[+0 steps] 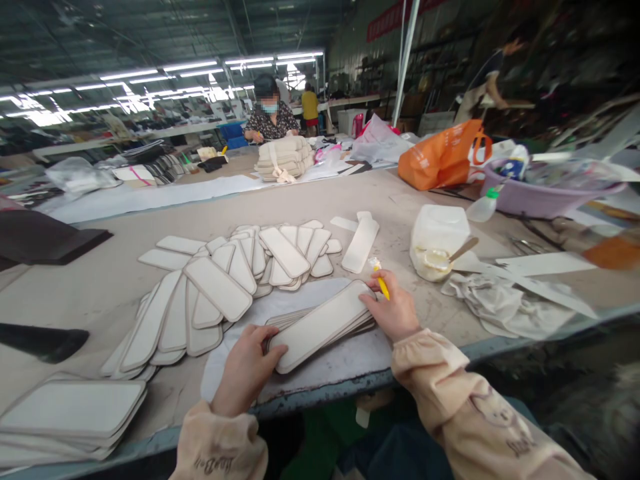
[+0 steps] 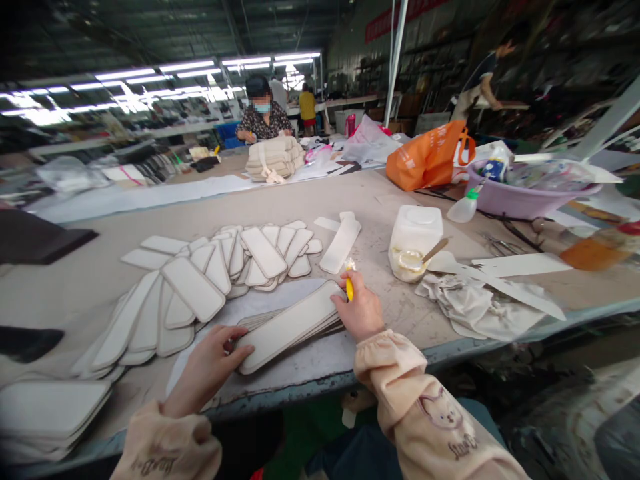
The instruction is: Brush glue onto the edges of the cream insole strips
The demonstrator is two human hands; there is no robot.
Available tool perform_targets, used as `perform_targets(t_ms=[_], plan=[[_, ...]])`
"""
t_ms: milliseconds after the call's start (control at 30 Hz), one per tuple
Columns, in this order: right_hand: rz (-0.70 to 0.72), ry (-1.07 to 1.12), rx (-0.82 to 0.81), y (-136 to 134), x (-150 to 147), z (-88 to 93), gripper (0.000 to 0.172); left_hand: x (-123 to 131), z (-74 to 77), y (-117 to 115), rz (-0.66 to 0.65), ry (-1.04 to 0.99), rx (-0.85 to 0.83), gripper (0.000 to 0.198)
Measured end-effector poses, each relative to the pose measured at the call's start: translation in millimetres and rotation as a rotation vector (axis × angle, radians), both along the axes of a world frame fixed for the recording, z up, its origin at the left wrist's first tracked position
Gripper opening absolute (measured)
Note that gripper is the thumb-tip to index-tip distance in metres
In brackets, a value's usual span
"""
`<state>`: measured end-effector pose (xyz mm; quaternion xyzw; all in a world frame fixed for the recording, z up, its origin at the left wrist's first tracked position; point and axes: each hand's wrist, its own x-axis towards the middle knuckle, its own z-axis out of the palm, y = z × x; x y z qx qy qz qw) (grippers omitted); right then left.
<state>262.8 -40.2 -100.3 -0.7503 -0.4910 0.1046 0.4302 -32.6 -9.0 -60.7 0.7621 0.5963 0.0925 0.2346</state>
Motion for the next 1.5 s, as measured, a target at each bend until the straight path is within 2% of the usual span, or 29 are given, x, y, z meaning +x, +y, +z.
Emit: perform_targets(t_ms=[100,233,333,433,500,567,633,767,933,1133,1233,1333,1433,1500], plan=[[0.025,0.091,0.072,1,-2,2.0,0.04,-3,2.1,1,-0.022,-0.027,0.001,0.036],[0.124,0.354,0.22,5,-4,6.0,0.045,-2,13.1,15,-0.094,-0.167,-0.05,0.046],[0.19,0.516,0.327,7,-7,13.1,0.05,13,22.6,30,-0.095,-0.312,-0.075,0.054],[0.244,0.604,0.386,6,-10,25.9,0.052,36,23.0,37,-0.128,-0.374,-0.138,0.058],[0.277,0.65,0.412,5,-13,35.8,0.053,50,18.5,36,-0.204,-0.393,-0.176,0.054],[0.289,0.686,0.428,4,-15,44.3,0.054,60,14.0,34,-0.297,-0.409,-0.177,0.042],[0.293,0.712,0.436,5,-17,49.9,0.054,64,12.4,31,-0.329,-0.423,-0.16,0.03],[0.307,0.739,0.444,7,-19,52.3,0.056,65,18.5,30,-0.22,-0.438,-0.153,0.022],[0.285,0.775,0.441,7,-23,52.1,0.053,65,27.3,24,-0.109,-0.587,-0.278,0.022],[0.248,0.824,0.494,10,-26,53.1,0.052,73,20.0,2,-0.036,-0.81,-0.444,0.02],[0.24,0.86,0.516,10,-24,53.7,0.053,78,16.1,-8,0.013,-1.022,-0.566,0.021],[0.207,0.862,0.521,8,-19,56.0,0.054,82,14.6,-21,0.027,-1.193,-0.766,0.024],[0.189,0.884,0.521,6,-12,58.6,0.056,87,11.9,-36,0.033,-1.211,-0.955,0.03],[0.18,0.888,0.512,5,-8,59.8,0.057,90,8.8,-45,0.036,-1.205,-1.016,0.032]])
